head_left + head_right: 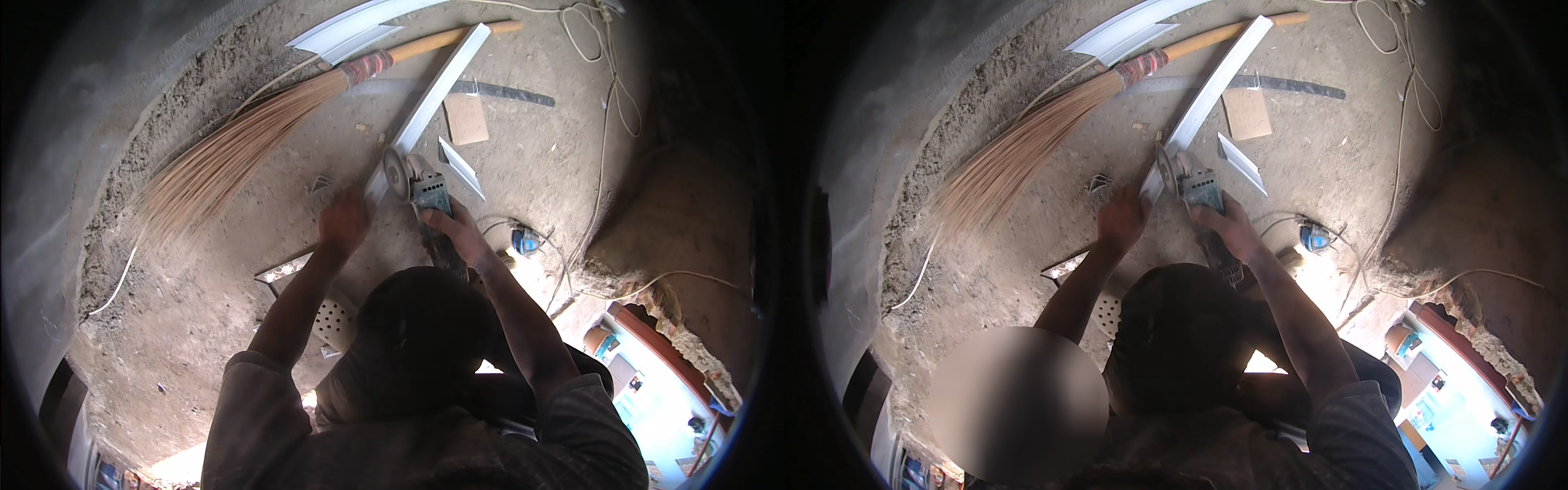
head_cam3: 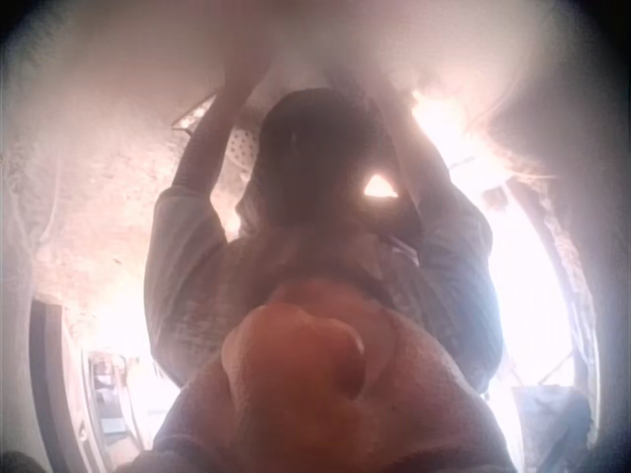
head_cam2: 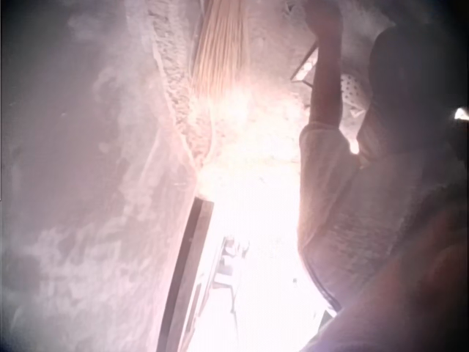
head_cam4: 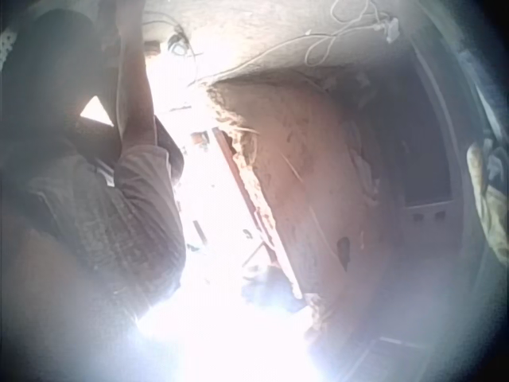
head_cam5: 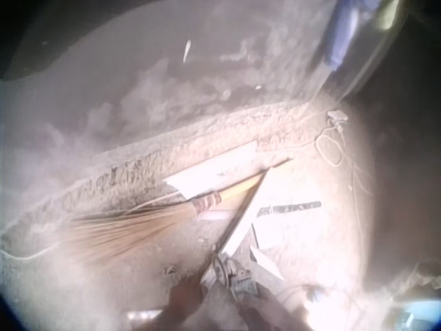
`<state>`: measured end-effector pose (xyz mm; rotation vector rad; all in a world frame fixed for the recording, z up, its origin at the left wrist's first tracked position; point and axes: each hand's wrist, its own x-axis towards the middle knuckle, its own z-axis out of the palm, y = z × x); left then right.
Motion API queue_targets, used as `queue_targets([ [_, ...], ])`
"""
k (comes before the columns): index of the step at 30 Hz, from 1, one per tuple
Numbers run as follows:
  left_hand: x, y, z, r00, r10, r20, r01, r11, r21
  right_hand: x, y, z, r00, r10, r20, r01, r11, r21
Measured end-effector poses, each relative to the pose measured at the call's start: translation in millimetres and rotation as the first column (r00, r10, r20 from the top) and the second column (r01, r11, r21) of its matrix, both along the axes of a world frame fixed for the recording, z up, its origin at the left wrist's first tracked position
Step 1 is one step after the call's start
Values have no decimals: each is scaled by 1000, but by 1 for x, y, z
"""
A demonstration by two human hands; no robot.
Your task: The person measures and marks a white metal profile using a tape measure and marker. They then use an angle grinder to cut the profile and smooth the edges. The person repeats this process for multiple pieces, measuring, marking, cutting, and smoothing each one.
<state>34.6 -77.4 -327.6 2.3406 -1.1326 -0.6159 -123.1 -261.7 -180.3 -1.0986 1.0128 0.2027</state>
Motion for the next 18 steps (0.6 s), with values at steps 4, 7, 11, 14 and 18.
queue_targets([
  [4,1,0,3,1000,2,5,-2,1000,-20,3,1,3,999,14,-36,-15,1000,-8],
  [7,0,0,2,1000,3,-8,-3,1000,-14,5,3,3,1000,-6,-22,6,999,-39],
  [11,0,0,1,1000,10,0,-10,999,-40,6,3,1,1000,-5,-15,5,1000,-27],
  [14,0,-1,1,1000,19,-18,-19,999,-33,7,5,0,1000,-8,-15,8,1000,-23],
  [18,1,-1,2,999,23,-27,-24,1000,-17,7,2,-3,999,23,-35,-24,1000,-15],
])
